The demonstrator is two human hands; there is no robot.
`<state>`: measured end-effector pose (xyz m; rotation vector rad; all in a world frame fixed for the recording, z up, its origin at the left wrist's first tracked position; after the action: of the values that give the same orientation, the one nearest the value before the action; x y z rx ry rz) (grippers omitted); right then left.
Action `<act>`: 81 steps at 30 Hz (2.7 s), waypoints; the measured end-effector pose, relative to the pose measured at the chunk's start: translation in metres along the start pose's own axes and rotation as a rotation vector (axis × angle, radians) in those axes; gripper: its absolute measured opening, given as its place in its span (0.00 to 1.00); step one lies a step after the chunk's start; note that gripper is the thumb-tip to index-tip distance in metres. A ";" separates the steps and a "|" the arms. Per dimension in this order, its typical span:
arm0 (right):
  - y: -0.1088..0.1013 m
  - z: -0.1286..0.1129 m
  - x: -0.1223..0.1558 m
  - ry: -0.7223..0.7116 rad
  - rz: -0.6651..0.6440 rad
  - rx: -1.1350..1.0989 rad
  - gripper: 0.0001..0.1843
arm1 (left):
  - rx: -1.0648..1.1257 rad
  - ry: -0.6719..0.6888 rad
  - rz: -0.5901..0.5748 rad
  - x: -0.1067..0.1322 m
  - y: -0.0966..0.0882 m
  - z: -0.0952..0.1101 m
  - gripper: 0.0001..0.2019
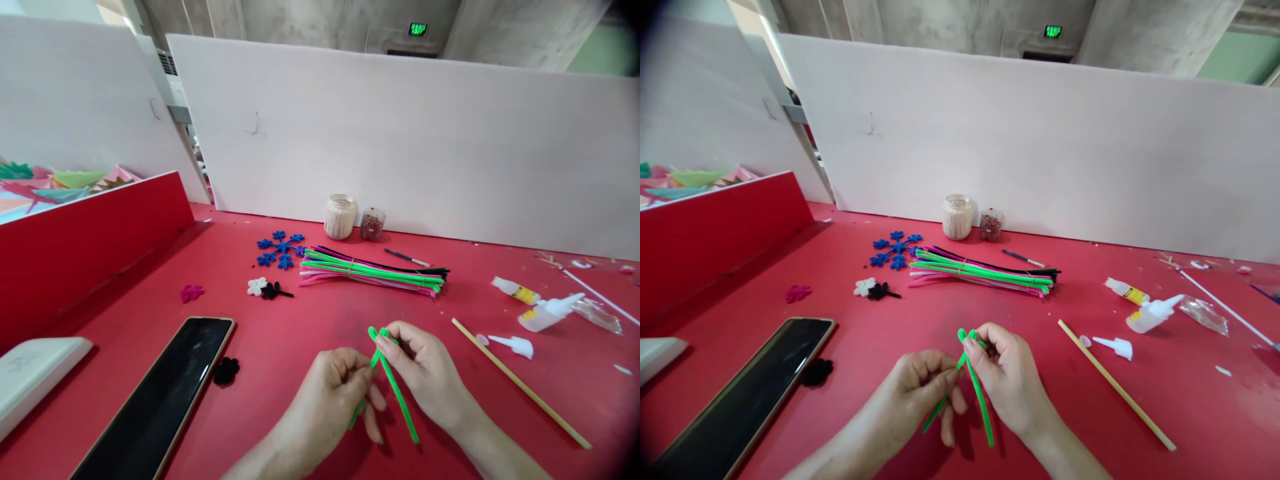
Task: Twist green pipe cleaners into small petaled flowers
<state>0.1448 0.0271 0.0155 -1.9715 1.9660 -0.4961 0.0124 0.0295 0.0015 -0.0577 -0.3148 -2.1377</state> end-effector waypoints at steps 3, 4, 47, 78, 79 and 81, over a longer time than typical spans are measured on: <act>-0.002 0.002 -0.002 0.001 -0.028 -0.050 0.13 | 0.046 -0.015 -0.057 0.001 0.001 0.001 0.09; -0.003 0.003 -0.003 0.011 -0.060 -0.079 0.13 | 0.054 -0.025 -0.071 0.001 0.002 0.003 0.09; 0.000 -0.001 0.004 0.028 -0.301 -0.451 0.08 | 0.242 0.089 0.044 0.004 -0.001 0.010 0.10; -0.005 -0.007 0.005 0.033 -0.219 -0.292 0.11 | 0.231 0.139 0.099 0.004 -0.002 0.006 0.07; -0.005 -0.009 0.005 0.039 -0.232 -0.316 0.11 | 0.235 0.145 0.099 0.003 -0.002 0.006 0.07; -0.003 -0.011 0.005 0.057 -0.252 -0.356 0.11 | 0.252 0.162 0.088 0.003 -0.001 0.005 0.07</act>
<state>0.1428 0.0224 0.0269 -2.4682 1.9579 -0.2743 0.0092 0.0290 0.0065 0.2415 -0.4741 -1.9860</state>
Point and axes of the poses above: each hand's wrist, its own x-axis away from the middle knuckle, its own y-axis out of the palm, z = x × y, the point moved 2 cm from there along -x, towards the middle knuckle, and after that the axes turned 6 degrees about y, right-handed, at the moved point
